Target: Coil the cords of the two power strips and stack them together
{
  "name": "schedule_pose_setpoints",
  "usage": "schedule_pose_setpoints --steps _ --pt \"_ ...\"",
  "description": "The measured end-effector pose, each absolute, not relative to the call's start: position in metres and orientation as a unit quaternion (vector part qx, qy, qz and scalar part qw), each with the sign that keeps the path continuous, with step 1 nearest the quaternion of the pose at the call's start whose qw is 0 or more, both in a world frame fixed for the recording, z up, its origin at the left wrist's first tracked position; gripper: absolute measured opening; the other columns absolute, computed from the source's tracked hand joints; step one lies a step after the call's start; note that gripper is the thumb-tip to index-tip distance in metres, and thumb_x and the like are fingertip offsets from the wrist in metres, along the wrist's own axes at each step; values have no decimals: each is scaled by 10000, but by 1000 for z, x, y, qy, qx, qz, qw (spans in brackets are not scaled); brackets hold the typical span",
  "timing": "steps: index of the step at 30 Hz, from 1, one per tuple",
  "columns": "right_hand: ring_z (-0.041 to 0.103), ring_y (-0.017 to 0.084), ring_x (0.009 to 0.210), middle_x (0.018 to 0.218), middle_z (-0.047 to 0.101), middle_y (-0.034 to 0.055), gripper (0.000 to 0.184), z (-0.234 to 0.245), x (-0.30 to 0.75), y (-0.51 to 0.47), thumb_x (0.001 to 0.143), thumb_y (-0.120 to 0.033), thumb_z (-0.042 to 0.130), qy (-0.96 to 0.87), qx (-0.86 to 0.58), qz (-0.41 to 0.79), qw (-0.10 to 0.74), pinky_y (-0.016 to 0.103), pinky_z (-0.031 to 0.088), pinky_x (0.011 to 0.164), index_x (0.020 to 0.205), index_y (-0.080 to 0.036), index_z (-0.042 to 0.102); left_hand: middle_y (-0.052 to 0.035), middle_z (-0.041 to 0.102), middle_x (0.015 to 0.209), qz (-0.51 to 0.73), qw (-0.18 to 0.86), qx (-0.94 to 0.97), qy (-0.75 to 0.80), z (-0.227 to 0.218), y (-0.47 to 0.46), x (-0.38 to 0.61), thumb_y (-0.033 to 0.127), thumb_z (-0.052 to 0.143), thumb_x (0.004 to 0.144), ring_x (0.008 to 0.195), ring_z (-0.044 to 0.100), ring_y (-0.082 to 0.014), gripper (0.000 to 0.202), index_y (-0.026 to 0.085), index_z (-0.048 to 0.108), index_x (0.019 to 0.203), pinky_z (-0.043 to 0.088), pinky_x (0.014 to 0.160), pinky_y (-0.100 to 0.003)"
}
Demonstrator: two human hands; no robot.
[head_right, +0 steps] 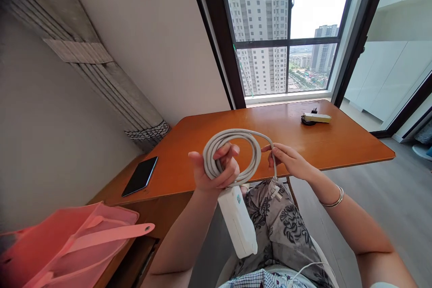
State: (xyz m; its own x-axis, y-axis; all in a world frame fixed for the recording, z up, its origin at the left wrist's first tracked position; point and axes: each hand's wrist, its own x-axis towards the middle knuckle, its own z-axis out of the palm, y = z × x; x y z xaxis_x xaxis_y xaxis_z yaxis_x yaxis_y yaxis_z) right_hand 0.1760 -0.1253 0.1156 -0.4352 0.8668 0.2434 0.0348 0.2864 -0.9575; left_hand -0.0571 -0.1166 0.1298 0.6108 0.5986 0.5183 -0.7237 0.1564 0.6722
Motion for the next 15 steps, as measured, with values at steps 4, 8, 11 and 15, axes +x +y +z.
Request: schedule_pose_setpoints --steps 4,8,11,15 --pt "610 163 790 838 587 19 482 81 164 -129 993 -486 465 -692 -376 471 398 332 515 779 1371 -192 522 -119 717 1196 496 709 501 -7 140 -116 -58 735 668 755 318 357 2 581 178 502 753 212 296 -205" --pt "602 179 901 1018 639 75 611 62 155 -139 982 -319 454 -752 -414 360 364 365 508 876 1557 -200 286 -48 764 945 515 672 530 40 141 -116 -54 759 736 653 348 418 -41 614 197 511 752 211 332 -210" --pt "617 202 896 1045 653 116 702 61 152 -149 990 -274 387 -787 -437 276 338 388 509 869 1621 -156 101 -12 735 764 524 655 539 78 140 -114 -51 798 735 603 353 394 -55 645 211 526 768 202 344 -218" --pt "640 237 865 1001 681 134 713 89 151 -165 969 -267 416 -831 -447 228 239 392 508 795 1611 -96 158 -5 704 690 541 623 553 118 136 -113 -43 795 739 601 366 396 -64 648 220 482 757 244 367 -225"
